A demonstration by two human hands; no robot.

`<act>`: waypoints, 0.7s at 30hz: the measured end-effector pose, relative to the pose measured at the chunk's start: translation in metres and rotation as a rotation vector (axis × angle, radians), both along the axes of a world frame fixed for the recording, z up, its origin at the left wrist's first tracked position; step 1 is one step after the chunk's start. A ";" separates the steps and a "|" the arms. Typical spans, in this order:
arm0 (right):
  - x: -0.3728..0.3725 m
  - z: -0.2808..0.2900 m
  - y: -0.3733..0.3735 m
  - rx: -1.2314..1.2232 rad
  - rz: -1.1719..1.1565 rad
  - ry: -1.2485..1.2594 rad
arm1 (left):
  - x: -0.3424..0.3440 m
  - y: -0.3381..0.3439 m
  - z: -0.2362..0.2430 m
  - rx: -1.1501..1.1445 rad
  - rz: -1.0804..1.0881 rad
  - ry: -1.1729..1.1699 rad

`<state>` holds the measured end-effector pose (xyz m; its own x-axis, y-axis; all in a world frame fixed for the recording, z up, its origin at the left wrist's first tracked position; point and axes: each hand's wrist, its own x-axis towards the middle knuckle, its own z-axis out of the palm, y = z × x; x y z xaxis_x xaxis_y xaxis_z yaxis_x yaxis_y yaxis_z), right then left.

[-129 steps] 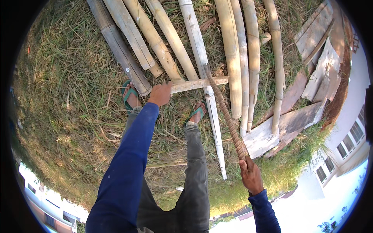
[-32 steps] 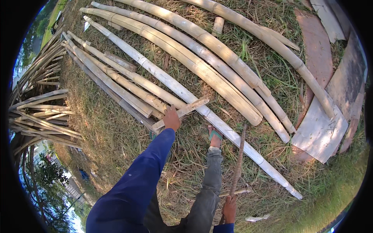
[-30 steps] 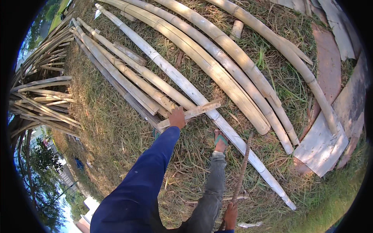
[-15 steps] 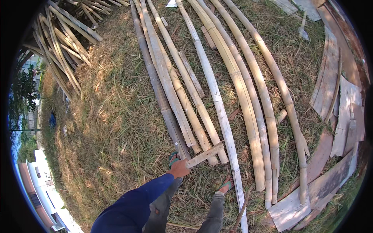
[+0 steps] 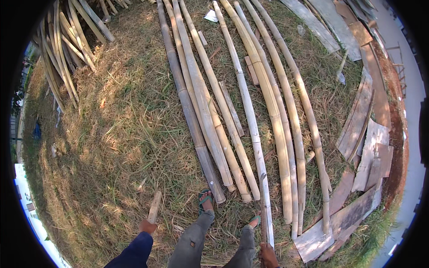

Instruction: The person moves bamboo poles by hand, then uses a metal rod and a wooden block to split the bamboo poles while standing in an outdoor grassy area.

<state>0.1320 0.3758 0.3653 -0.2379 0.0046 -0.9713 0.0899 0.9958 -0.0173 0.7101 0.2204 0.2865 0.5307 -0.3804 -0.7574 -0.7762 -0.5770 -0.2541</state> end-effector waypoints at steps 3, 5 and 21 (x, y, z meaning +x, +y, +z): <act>0.034 0.023 -0.071 -0.065 -0.087 -0.050 | 0.016 0.024 -0.003 0.029 0.069 0.017; 0.052 0.024 -0.091 -0.054 -0.144 -0.119 | 0.031 0.069 -0.035 -0.060 0.077 0.051; 0.065 0.043 -0.061 -0.325 0.462 0.363 | -0.079 -0.132 -0.153 -0.152 -0.253 0.027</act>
